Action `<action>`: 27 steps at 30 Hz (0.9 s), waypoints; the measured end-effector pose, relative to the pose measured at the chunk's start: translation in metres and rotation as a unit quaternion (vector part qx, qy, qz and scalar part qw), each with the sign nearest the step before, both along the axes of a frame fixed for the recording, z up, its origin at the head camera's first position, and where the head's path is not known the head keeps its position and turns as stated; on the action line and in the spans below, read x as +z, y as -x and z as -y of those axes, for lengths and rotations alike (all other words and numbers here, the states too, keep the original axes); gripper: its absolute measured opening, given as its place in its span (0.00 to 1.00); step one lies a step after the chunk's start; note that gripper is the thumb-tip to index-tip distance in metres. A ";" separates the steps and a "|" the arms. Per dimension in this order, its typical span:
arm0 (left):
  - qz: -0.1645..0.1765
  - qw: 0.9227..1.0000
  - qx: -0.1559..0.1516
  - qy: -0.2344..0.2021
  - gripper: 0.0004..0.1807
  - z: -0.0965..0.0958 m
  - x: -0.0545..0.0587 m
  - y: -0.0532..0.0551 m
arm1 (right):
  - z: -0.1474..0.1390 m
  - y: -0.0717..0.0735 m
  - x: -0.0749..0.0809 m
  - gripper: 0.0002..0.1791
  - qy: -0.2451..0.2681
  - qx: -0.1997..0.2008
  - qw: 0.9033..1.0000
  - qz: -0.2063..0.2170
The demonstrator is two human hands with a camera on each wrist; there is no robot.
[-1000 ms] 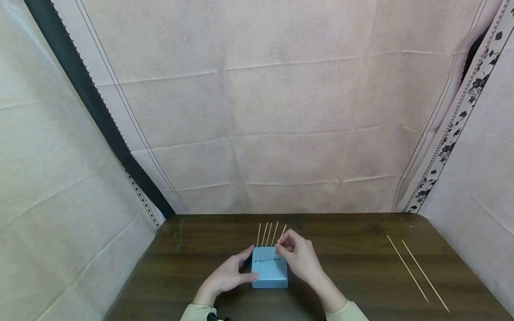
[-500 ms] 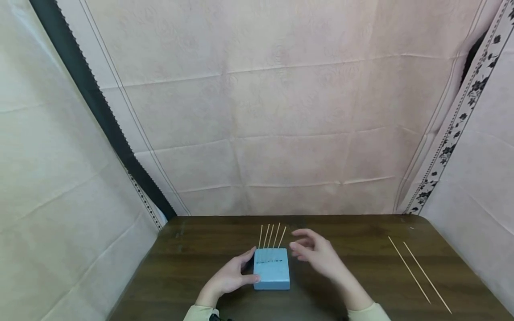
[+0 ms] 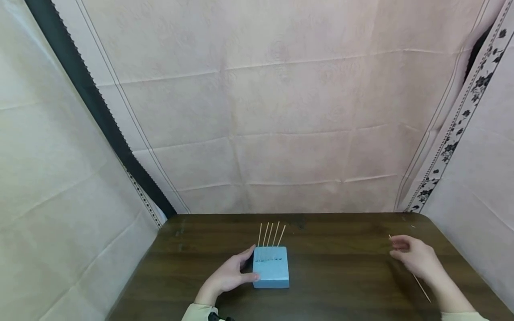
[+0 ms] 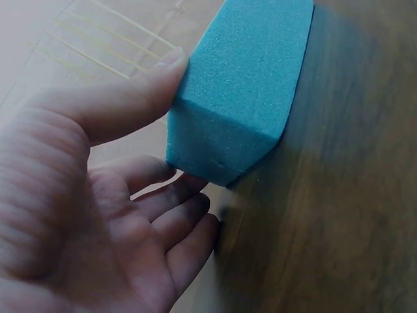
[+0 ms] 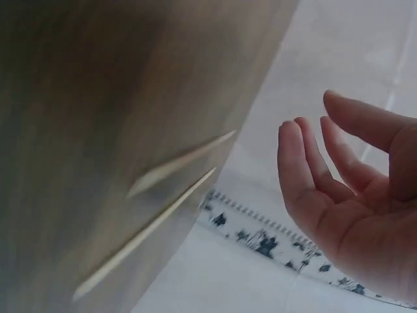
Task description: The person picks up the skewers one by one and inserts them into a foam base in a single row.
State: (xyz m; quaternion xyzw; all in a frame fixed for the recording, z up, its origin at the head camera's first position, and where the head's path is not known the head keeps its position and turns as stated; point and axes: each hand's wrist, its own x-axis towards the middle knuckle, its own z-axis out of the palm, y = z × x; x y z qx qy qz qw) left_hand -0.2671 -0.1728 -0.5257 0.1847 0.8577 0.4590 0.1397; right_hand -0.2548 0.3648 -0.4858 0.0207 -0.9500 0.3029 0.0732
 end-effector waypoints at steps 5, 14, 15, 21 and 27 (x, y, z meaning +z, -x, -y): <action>-0.001 1.000 -0.006 -0.004 0.52 0.001 0.001 0.001 | -0.020 -0.003 -0.007 0.23 -0.026 0.001 0.999 0.045; 0.001 1.000 -0.011 -0.013 0.52 -0.002 0.000 0.001 | -0.027 -0.004 -0.023 0.26 -0.041 0.000 0.996 0.074; 0.000 1.000 -0.010 -0.011 0.52 -0.002 0.000 0.001 | -0.026 -0.003 -0.023 0.27 -0.037 0.000 0.996 0.078; 0.000 1.000 -0.005 -0.006 0.52 -0.001 0.002 0.001 | -0.019 0.001 -0.025 0.36 -0.022 0.000 0.996 0.087; 0.000 1.000 0.000 -0.003 0.51 0.001 0.001 0.000 | -0.014 0.004 -0.025 0.38 0.000 -0.003 0.996 0.086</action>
